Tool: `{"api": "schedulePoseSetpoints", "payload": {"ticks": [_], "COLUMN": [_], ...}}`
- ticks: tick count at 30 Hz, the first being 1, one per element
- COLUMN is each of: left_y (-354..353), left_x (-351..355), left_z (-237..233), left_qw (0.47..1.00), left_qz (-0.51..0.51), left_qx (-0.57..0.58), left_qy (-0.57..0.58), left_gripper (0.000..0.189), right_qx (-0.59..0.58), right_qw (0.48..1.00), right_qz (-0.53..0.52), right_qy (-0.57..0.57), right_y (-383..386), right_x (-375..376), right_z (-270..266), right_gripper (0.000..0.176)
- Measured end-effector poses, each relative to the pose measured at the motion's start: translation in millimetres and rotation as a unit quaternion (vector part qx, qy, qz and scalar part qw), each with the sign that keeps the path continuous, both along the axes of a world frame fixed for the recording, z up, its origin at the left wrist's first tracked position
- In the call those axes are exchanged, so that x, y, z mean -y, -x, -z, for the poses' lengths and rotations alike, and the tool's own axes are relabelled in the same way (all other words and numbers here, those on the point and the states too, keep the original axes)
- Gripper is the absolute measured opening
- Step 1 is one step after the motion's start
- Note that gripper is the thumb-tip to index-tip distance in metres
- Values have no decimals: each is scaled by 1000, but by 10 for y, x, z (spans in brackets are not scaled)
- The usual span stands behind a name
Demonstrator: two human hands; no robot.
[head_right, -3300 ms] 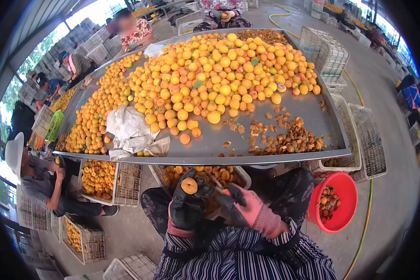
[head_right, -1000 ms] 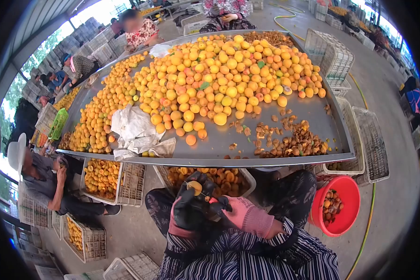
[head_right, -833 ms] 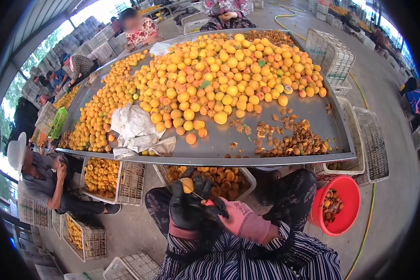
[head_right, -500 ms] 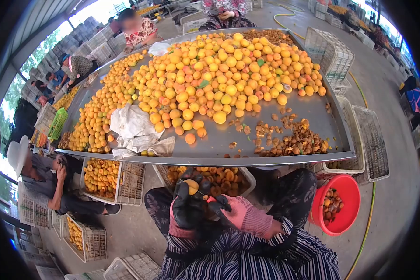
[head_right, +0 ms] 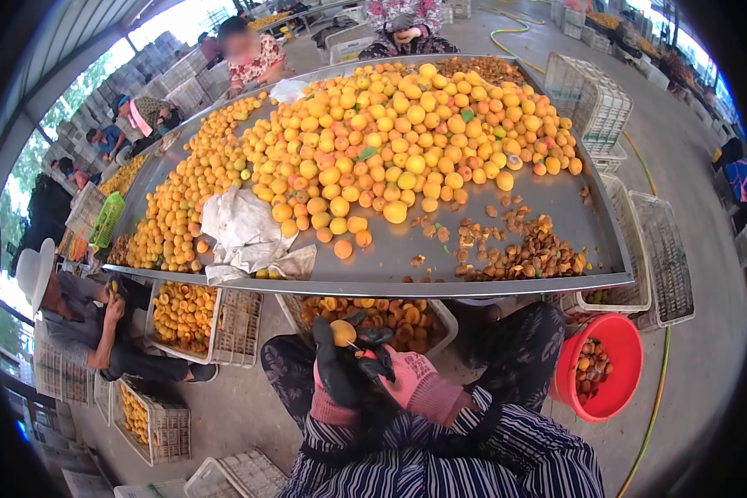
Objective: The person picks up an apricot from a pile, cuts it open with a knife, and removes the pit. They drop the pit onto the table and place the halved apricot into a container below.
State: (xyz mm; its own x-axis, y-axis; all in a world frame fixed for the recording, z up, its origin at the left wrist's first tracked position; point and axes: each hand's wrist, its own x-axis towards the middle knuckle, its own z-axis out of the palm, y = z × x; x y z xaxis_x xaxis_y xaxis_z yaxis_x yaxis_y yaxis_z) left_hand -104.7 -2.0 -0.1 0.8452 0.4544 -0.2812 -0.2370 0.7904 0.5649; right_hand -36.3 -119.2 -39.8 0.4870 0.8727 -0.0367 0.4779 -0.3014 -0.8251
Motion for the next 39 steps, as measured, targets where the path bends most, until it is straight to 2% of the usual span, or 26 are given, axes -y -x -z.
{"api": "schedulePoseSetpoints", "payload": {"ticks": [2,4,6,7,9,10,12,14,15,16,17,18,19,21,22,23,25,27,29,31,32,33,34,35,36,39], "left_y": [-1,7,24,14,12,9,14,18,7,-11,5,89,110,48,-4,-83,7,50,-8,56,70,96,124,156,174,203], "left_x": [-21,-31,-45,-46,-88,-123,-188,-272,-274,-247,-241,-363,-338,-220,-91,35,-74,12,109,122,93,70,33,15,-12,-105], "left_z": [-35,25,219,412,692,762,774,596,401,146,19,406,499,616,722,915,918,395,323,159,159,145,102,56,-14,-21], "left_qw": [991,989,986,982,977,972,967,992,992,993,992,991,991,902,863,971,894,886,861,710,688,690,642,589,578,526], "left_qz": [-12,-13,-16,-54,-91,-92,-96,-97,-97,-103,-109,-53,-49,48,19,-27,21,-42,-154,-180,-159,-160,-179,-193,-173,-123], "left_qx": [-109,-104,-99,-100,-95,-105,-111,-55,-53,-53,-54,-69,-70,-144,-106,-51,-199,-183,-248,-338,-349,-351,-290,-224,-200,-129], "left_qy": [-78,-104,-130,-149,-169,-187,-208,-61,-62,-24,14,-103,-102,-404,-493,-231,-400,-424,-416,-591,-615,-613,-687,-752,-772,-831], "left_gripper": [65,65,65,67,68,68,68,67,67,67,67,64,64,50,35,31,31,28,24,34,37,37,37,38,38,43], "right_qx": [-58,-111,-354,-353,-545,-541,-363,-366,-373,-242,-241,-173,-104,-25,50,48,123,150,60,23,-67,-67,-419,-701,-674,-740], "right_qw": [997,990,929,929,815,817,920,926,926,963,964,973,976,977,972,975,950,935,943,954,947,948,810,541,557,503], "right_qz": [-3,0,-8,-7,-3,-5,1,23,51,76,74,110,147,178,199,188,237,204,218,195,185,183,143,83,-77,-145], "right_qy": [-43,-88,-108,-108,-198,-199,-147,-84,-15,-87,-84,-103,-122,-117,-112,-112,-160,-247,-244,-224,-255,-253,-384,-456,-479,-422], "right_y": [74,92,111,131,143,122,87,18,0,-22,-67,-145,-184,-241,-253,-235,-157,-135,-58,22,-54,-113,-189,-234,-217,-220], "right_x": [-31,-41,-48,-53,-53,-46,-34,17,49,103,89,48,22,-180,-268,-299,-318,-344,-393,-417,-435,-451,-440,-381,-396,-374], "right_z": [0,9,137,289,575,534,386,-140,-297,-115,-201,-358,-457,-308,-225,-179,-53,-32,-99,-361,-32,296,593,729,612,519], "right_gripper": [40,39,34,34,30,30,30,30,29,29,29,32,35,38,42,42,48,48,45,42,38,38,40,43,45,42]}}
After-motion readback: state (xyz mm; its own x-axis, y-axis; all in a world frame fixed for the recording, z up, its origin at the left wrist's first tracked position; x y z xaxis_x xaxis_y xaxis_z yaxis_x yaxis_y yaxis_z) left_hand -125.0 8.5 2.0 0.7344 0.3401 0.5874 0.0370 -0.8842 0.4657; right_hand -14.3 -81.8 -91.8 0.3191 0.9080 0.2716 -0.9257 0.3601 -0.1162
